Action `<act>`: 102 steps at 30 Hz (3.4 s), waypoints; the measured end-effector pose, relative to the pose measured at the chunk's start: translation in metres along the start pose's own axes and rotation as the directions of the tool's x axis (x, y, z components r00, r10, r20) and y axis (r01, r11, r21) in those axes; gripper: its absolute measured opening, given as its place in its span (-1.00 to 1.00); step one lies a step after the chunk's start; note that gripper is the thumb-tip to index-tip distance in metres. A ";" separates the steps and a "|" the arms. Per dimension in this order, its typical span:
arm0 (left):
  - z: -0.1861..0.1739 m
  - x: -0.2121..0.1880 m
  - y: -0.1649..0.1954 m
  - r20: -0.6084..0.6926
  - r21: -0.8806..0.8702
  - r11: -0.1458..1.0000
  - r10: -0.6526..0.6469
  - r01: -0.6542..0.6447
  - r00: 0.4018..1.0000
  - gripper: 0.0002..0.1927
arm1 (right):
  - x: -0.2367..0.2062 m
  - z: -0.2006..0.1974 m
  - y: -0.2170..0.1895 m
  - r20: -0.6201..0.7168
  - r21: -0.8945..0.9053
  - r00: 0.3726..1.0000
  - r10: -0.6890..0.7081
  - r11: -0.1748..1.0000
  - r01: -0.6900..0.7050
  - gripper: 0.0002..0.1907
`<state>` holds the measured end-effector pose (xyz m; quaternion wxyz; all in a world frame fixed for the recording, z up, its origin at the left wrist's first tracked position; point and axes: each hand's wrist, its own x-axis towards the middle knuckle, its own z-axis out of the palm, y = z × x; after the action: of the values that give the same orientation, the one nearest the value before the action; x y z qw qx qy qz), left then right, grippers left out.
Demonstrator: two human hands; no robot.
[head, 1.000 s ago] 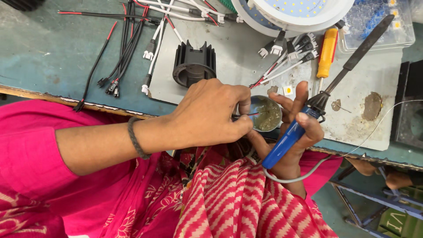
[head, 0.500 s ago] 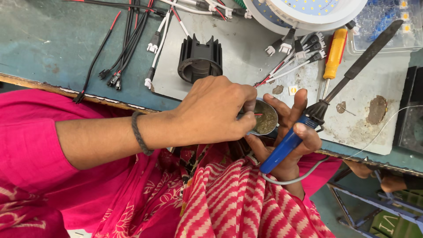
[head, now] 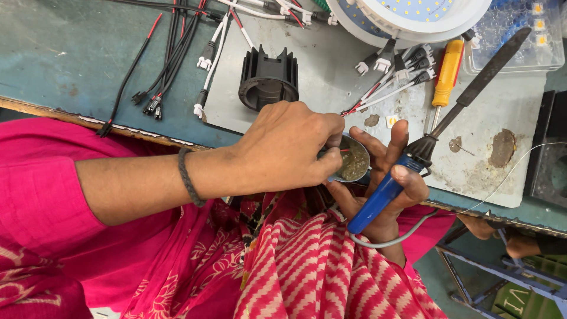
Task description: The person solders small LED chips onto wire leads at a workbench, holding a soldering iron in one hand and solder wire in the other, dipping components in flux and setting finished wired LEDs aside while picking up new LED chips and wires.
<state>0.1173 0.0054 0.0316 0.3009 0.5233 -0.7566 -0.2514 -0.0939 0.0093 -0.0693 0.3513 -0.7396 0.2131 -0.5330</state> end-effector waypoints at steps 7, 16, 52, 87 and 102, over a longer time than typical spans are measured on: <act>-0.003 0.000 0.001 0.007 -0.019 1.000 -0.024 0.024 1.000 -0.80 | 0.002 -0.003 0.001 -0.021 -0.020 1.000 0.016 1.000 -0.016 -0.04; -0.004 -0.001 0.000 0.017 -0.024 0.999 -0.034 0.034 0.999 -0.79 | -0.002 -0.011 0.001 -0.092 -0.037 0.996 0.008 0.999 -0.012 0.00; 0.044 0.051 -0.041 -0.063 -0.229 0.935 0.262 -0.269 0.963 -0.81 | 0.040 -0.047 -0.007 -0.037 -0.620 0.994 0.105 0.778 -0.106 -0.31; 0.056 0.130 -0.123 -0.064 -0.103 0.542 0.833 -0.834 0.549 -0.79 | -0.039 -0.021 0.038 -0.152 -0.293 0.988 -0.009 0.956 -0.036 -0.74; 0.020 0.086 -0.119 0.183 0.086 0.680 0.707 -0.728 0.683 -0.79 | -0.099 -0.212 -0.018 -0.769 -0.478 0.529 -0.360 0.872 -0.102 -0.40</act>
<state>0.1556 -0.1132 -0.0484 0.2829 0.1872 -0.9364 -0.0897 -0.3272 0.0276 -0.0796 -0.0258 -0.4672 0.4193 -0.7780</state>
